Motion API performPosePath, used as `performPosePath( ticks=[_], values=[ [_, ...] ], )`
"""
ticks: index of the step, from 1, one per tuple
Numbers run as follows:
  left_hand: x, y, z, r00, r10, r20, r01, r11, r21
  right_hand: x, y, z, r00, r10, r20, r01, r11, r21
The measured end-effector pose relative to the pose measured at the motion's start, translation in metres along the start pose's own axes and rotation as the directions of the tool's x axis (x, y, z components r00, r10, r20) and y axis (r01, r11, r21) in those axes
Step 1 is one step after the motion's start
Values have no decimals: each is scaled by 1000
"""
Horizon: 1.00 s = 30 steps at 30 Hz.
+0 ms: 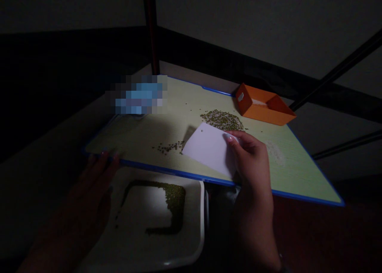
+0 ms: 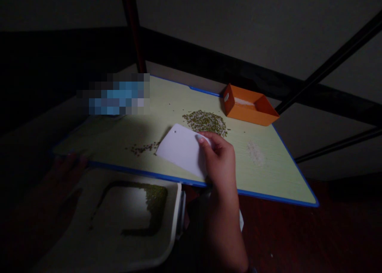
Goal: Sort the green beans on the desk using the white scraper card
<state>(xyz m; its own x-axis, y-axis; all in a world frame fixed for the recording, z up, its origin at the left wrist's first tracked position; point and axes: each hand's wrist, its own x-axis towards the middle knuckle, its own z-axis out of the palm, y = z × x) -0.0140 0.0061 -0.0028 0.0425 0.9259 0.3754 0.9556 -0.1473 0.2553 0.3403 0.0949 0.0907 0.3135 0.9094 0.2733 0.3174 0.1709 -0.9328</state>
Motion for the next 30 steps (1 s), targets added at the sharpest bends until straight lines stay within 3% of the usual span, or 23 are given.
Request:
performPosePath(
  ticks=[4, 11, 15, 20, 30],
  values=[
    [1, 1, 0, 1000, -7, -1, 7, 1000, -7, -1, -2, -3, 1000, 10, -14, -9, 998, 55],
    [0, -1, 3, 1000, 6, -12, -6, 1000, -21, -27, -20, -11, 980, -16, -198, 30, 998, 63],
    [1, 0, 1, 1000, 11, -16, -11, 1000, -15, -37, -24, -2, 986, -51, -160, 54, 998, 19],
    [2, 1, 0, 1000, 16, -27, -16, 1000, -11, -33, -22, 5, 996, 15, -84, -16, 1000, -6],
    [0, -2, 4, 1000, 1, -15, -1, 1000, -19, -22, -8, -8, 982, 20, -190, -39, 995, -94]
  ],
)
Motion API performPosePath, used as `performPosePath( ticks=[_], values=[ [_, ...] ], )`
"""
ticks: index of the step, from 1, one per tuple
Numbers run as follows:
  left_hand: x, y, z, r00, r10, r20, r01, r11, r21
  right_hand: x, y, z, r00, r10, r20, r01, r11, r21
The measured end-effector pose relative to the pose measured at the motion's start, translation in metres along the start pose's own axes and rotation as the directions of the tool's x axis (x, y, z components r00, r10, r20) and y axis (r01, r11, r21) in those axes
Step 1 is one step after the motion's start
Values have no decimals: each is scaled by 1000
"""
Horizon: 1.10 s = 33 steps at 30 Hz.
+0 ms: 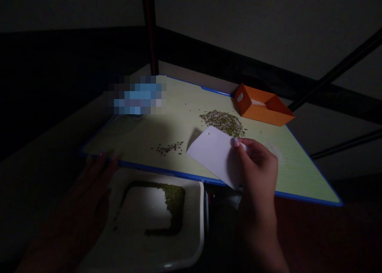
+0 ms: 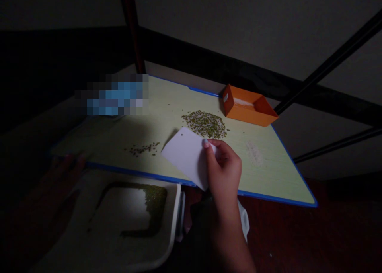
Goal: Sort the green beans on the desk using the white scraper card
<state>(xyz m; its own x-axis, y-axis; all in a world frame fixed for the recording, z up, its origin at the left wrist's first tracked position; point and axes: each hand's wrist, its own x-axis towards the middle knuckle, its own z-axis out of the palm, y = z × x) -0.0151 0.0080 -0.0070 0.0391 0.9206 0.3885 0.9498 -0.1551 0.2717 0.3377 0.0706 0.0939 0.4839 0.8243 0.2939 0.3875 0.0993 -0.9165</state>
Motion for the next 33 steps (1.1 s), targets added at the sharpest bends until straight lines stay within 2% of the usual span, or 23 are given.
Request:
performPosePath(
  ticks=[8, 13, 18, 22, 25, 28, 33],
  values=[
    [1, 0, 0, 1000, 7, -6, -7, 1000, 6, 11, 8, -5, 997, 75, -18, -73, 993, 91],
    [-1, -1, -1, 1000, -20, 22, 20, 1000, -1, 15, 8, -11, 992, 43, -120, -42, 999, 8],
    [0, 2, -3, 1000, -15, 21, 15, 1000, 2, 15, 9, -7, 995, 27, -91, -24, 999, 29],
    [1, 3, -3, 999, -24, 34, 24, 1000, 19, 21, 14, -5, 994, 57, -93, -37, 977, 211],
    [0, 2, -3, 999, -27, 37, 26, 999, 24, 29, 20, -7, 995, 6, -98, 28, 940, 339],
    [-1, 1, -2, 999, -22, 38, 21, 1000, 21, 33, 26, -11, 992, -33, -118, 64, 960, 272],
    [0, 2, -3, 999, -26, 35, 26, 1000, 16, 30, 24, -18, 995, 40, -93, -33, 996, 80]
  ],
)
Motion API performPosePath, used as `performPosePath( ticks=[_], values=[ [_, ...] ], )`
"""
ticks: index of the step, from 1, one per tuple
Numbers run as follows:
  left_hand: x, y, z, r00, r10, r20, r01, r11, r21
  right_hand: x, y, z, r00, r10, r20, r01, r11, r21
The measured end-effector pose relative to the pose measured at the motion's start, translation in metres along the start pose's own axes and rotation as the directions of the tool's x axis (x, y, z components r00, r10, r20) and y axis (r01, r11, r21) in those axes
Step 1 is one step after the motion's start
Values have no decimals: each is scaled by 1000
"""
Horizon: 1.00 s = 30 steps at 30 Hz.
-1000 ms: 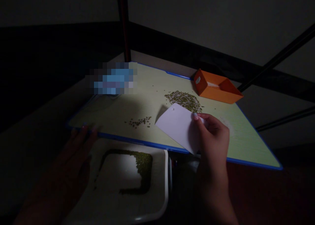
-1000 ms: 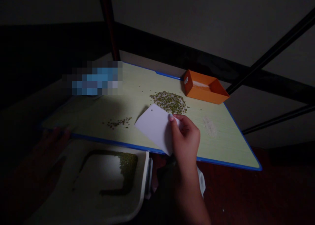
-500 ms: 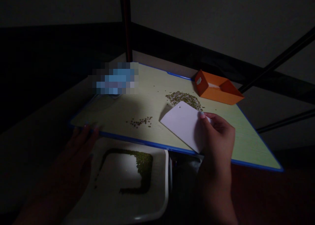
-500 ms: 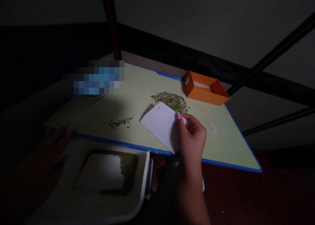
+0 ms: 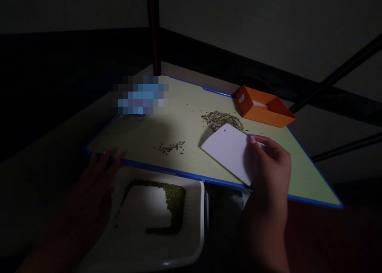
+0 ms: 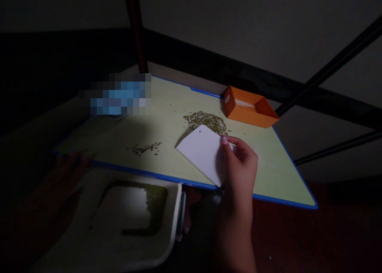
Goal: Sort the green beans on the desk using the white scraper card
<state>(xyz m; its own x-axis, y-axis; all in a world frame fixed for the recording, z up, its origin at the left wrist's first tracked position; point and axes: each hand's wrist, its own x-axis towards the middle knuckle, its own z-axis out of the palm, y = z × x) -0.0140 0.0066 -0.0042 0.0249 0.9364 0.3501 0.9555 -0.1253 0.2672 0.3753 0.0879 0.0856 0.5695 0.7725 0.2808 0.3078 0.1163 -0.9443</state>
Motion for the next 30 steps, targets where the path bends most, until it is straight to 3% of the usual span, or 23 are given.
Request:
performPosePath(
  ticks=[6, 9, 13, 20, 25, 28, 30],
  values=[
    [1, 0, 0, 1000, 7, -2, -7, 1000, -7, -35, -28, 8, 987, -154, -41, 154, 988, -6],
    [0, -1, -1, 1000, 5, -4, -5, 1000, -16, -62, -38, 15, 947, -322, 12, 322, 943, -81],
    [0, -1, -1, 1000, -2, -3, 2, 1000, -29, -80, -35, 20, 886, -449, 116, 463, 873, -153],
    [3, 0, 1, 1000, 9, -17, -9, 1000, -23, -68, -26, 22, 865, -490, 108, 502, 837, -220],
    [2, -2, 2, 1000, 9, -28, -10, 1000, -25, -61, -22, 16, 882, -468, 49, 460, 837, -296],
    [1, -5, 4, 999, 22, -39, -23, 1000, -21, -62, -20, 13, 896, -441, 43, 438, 866, -241],
    [1, -8, 5, 999, 35, -39, -35, 999, -11, -62, -21, 11, 894, -448, -32, 437, 883, -170]
  ],
)
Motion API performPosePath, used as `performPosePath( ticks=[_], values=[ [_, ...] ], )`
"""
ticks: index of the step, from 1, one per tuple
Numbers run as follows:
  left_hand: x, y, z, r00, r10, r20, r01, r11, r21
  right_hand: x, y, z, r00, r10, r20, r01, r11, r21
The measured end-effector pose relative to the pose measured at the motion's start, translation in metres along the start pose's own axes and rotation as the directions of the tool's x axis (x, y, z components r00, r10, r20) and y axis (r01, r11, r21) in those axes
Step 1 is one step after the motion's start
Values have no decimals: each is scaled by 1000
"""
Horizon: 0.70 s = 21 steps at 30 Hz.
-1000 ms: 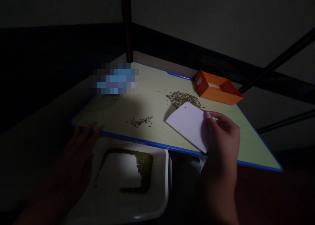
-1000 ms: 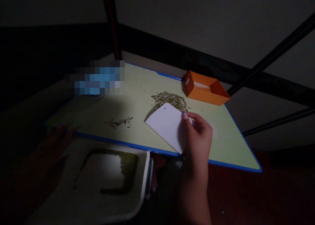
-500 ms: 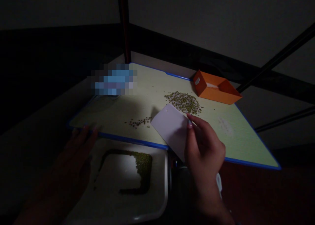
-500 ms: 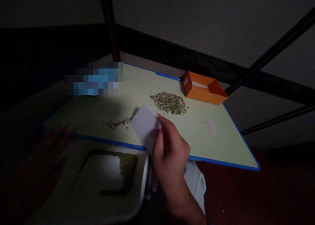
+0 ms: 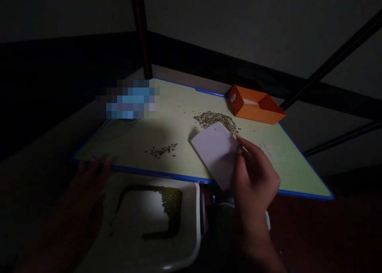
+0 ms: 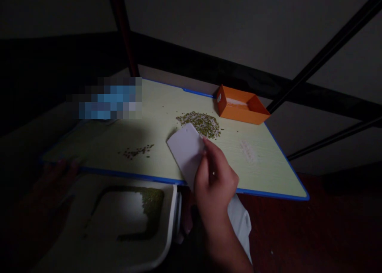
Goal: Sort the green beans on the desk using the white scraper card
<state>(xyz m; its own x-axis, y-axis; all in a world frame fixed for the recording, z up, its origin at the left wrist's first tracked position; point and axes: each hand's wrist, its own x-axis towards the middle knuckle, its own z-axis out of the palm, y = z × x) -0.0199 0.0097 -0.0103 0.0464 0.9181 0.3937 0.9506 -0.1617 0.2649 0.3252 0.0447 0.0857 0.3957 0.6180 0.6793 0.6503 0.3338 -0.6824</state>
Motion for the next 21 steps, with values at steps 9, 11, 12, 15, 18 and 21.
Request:
performPosePath(
  ticks=[9, 11, 12, 15, 18, 21],
  values=[
    [4, -2, -1, 999, -23, 45, 24, 1000, -3, 35, 18, -13, 978, 190, -82, -173, 969, 178],
    [5, -3, -1, 999, -7, 43, 7, 1000, 0, 35, 13, -17, 967, 252, 35, -254, 951, 176],
    [6, -4, -1, 999, 0, 34, 0, 1000, 8, 33, 7, -19, 962, 255, 103, -269, 949, 164],
    [7, -10, -2, 1000, 29, 10, -29, 999, 26, 20, -18, -24, 914, 137, 382, -193, 975, 112],
    [7, -18, -1, 996, 91, -1, -91, 996, 17, 8, -40, -25, 841, -63, 538, 48, 998, 41],
    [9, -25, 1, 990, 143, -13, -142, 989, 45, 3, -52, -18, 763, -95, 639, 145, 989, -26]
  ],
)
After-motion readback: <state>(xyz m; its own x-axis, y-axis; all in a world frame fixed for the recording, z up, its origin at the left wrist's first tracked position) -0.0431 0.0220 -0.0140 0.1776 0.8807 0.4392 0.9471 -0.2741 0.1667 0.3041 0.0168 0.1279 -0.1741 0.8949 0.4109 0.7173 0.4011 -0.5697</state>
